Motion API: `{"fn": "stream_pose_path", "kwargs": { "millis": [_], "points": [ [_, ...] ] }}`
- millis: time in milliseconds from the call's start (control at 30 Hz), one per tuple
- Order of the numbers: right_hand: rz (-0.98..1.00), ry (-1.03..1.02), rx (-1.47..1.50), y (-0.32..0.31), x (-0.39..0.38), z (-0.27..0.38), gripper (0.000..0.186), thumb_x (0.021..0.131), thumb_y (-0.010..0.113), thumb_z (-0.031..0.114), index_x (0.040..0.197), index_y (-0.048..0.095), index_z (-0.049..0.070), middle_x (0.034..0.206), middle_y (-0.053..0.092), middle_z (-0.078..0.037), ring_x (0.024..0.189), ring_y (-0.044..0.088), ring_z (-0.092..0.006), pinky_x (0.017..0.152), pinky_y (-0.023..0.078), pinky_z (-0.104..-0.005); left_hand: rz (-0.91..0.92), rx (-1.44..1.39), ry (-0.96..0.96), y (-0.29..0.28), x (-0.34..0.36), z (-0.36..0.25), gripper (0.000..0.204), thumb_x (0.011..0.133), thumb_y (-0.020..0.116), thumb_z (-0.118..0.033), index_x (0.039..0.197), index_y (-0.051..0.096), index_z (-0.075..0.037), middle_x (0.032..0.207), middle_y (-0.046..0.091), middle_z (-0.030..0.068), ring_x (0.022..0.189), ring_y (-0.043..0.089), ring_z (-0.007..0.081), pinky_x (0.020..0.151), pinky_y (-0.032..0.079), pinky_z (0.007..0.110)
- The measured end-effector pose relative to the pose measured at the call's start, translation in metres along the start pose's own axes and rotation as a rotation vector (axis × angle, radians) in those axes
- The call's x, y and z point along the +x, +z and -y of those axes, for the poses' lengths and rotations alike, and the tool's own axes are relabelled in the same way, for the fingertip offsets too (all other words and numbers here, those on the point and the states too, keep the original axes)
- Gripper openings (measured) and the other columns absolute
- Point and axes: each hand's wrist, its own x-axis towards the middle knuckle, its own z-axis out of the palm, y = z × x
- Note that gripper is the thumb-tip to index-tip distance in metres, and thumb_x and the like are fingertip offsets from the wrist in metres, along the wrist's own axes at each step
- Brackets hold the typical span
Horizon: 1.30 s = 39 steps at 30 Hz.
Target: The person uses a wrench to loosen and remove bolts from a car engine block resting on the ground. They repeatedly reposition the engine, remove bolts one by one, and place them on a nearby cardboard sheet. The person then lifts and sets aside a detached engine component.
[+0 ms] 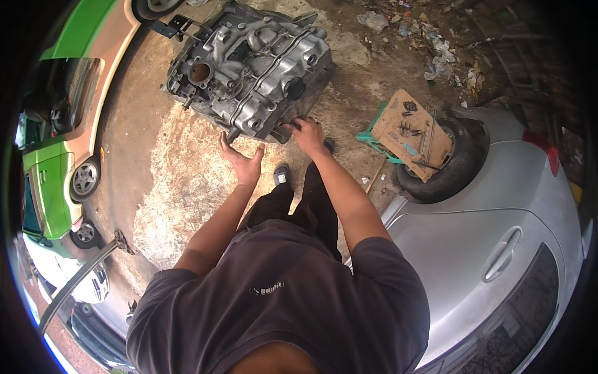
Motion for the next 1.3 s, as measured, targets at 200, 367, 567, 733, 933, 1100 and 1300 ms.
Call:
{"fn": "stream_pose_path", "kwargs": {
  "millis": [200,367,567,733,933,1100,1300],
  "points": [
    [0.014,-0.397,-0.472,-0.056,0.018,0.022,0.026,0.079,0.071,0.038,0.092,0.073,0.016,0.101,0.063,-0.002,0.104,0.054,-0.0225,0.088,0.036,-0.0455,0.185,-0.725,-0.814,0.017,-0.008,0.015,0.045,0.09,0.056,-0.024,0.126,0.044,-0.001,0.123,0.054,0.0148,0.106,0.055,0.0269,0.096,0.041,0.044],
    [0.097,-0.396,-0.548,-0.067,0.018,0.035,0.03,0.084,0.067,0.042,0.099,0.073,0.017,0.106,0.063,-0.004,0.107,0.054,-0.0233,0.094,0.035,-0.0478,0.406,-1.273,-1.08,0.012,0.021,0.014,0.064,0.093,0.045,-0.048,0.14,0.034,-0.006,0.142,0.041,0.0183,0.127,0.046,0.0333,0.107,0.033,0.049],
    [-0.05,0.19,0.067,-0.038,-0.01,0.023,0.043,0.085,0.068,0.048,0.089,0.071,0.005,0.08,0.066,-0.011,0.076,0.062,-0.0308,0.077,0.047,-0.0414,0.485,-1.383,-1.085,0.005,0.036,-0.007,0.086,0.085,0.055,-0.065,0.142,0.031,-0.004,0.143,0.039,0.0172,0.129,0.042,0.0331,0.113,0.026,0.051],
    [0.071,0.468,0.396,-0.011,-0.02,0.024,0.049,0.088,0.066,0.048,0.086,0.068,-0.001,0.068,0.062,-0.009,0.065,0.055,-0.0224,0.067,0.045,-0.0353,0.471,-1.309,-1.242,0.007,0.056,-0.01,0.092,0.081,0.064,-0.063,0.142,0.031,-0.002,0.137,0.043,0.0192,0.123,0.047,0.0314,0.109,0.036,0.047],
    [0.114,0.526,0.51,-0.005,-0.022,0.033,0.048,0.089,0.065,0.049,0.085,0.067,0.001,0.071,0.061,-0.006,0.065,0.052,-0.0191,0.065,0.043,-0.0356,0.401,-1.325,-1.337,0.003,0.059,-0.017,0.084,0.078,0.071,-0.057,0.136,0.037,-0.009,0.124,0.047,0.0172,0.111,0.052,0.0331,0.1,0.043,0.044],
    [0.139,0.654,0.89,0.01,-0.026,0.038,0.045,0.088,0.064,0.054,0.079,0.062,0.009,0.072,0.058,0.0,0.067,0.052,-0.0136,0.059,0.042,-0.033,0.392,-1.297,-1.369,0.002,0.061,-0.02,0.081,0.08,0.069,-0.059,0.134,0.04,-0.005,0.124,0.047,0.0169,0.111,0.051,0.0325,0.099,0.045,0.044],
    [0.327,0.847,1.198,0.033,-0.03,0.035,0.048,0.085,0.059,0.065,0.088,0.058,0.016,0.077,0.056,0.002,0.073,0.053,-0.0125,0.06,0.045,-0.0338,0.421,-1.268,-1.409,-0.002,0.068,-0.022,0.076,0.081,0.066,-0.061,0.127,0.048,-0.003,0.123,0.05,0.0144,0.11,0.053,0.0319,0.098,0.045,0.043]
  ]
}}
